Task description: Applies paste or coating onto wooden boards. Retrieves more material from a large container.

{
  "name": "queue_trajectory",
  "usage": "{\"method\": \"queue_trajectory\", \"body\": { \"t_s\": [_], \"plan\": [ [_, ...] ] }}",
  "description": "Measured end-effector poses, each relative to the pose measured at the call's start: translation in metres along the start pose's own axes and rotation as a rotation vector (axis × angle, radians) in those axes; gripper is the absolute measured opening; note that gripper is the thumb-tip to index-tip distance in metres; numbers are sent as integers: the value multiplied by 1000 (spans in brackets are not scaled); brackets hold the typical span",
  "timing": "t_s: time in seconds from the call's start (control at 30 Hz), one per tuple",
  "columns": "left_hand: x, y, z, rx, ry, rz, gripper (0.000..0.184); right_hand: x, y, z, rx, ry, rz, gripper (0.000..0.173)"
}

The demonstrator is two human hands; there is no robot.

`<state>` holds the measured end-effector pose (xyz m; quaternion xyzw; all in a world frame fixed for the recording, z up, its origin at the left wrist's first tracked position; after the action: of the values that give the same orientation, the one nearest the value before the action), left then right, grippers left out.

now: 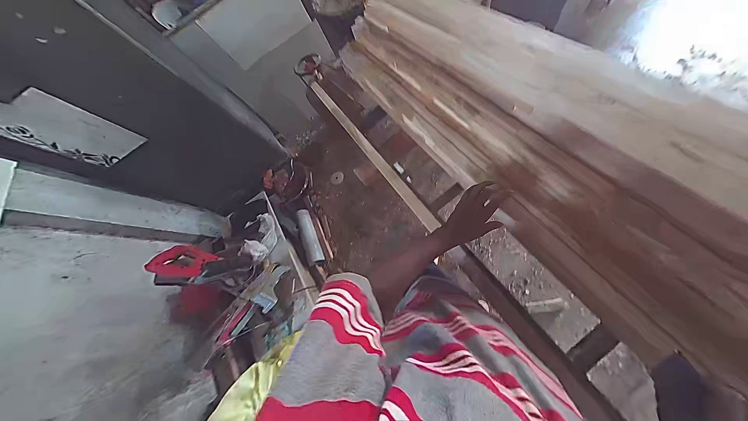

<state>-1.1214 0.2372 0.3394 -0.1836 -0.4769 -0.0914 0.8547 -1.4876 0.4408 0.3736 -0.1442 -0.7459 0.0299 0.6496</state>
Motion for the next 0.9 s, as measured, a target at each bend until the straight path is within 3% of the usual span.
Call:
{"method": "queue_trajectory", "body": {
  "t_s": [0.07,0.17,0.2,0.27,0.33,0.47,0.57,0.67,0.8,0.87,0.9],
  "plan": [
    [2,30,11,-110,50,-117,54,4,9,-31,69,-223,-218,49],
    [-12,90,-11,-227,40,-481,58,9,19,-111,-59,-244,-837,40],
    [-22,98,-16,-262,5,-586,59,1,24,-109,-62,-233,-844,37],
    [-31,90,-18,-331,-49,-645,49,-17,42,-81,-83,-216,-552,30],
    [-33,74,-24,-401,-115,-689,44,-5,57,-80,-259,-200,-371,35],
    [-51,36,-29,-346,-107,-1134,46,21,109,-118,-651,-195,-107,42],
    [-77,26,-42,-369,24,-1362,42,11,167,-176,-1001,-239,-179,47],
    [-94,26,-49,-282,97,-1527,43,-8,209,-246,-1245,-335,-206,48],
    [-90,30,-43,-116,81,-1722,64,-40,250,-319,-1423,-488,-249,42],
    [-91,27,-36,22,95,-1904,61,-51,261,-339,-1482,-545,-276,40],
    [-88,30,-31,141,110,-1917,57,-56,266,-346,-1503,-573,-256,38]
  ]
}}
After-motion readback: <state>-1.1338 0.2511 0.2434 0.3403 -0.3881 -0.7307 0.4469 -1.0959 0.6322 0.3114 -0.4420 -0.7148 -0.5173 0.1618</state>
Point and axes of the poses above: each hand's wrist, its own y-axis away from the middle knuckle, its own x-axis out of the back of the hand, z = x × y, the point moved 5 cm from there along -y, towards the middle knuckle, and after that the axes turned 5 degrees about x, right-handed, at the moved point
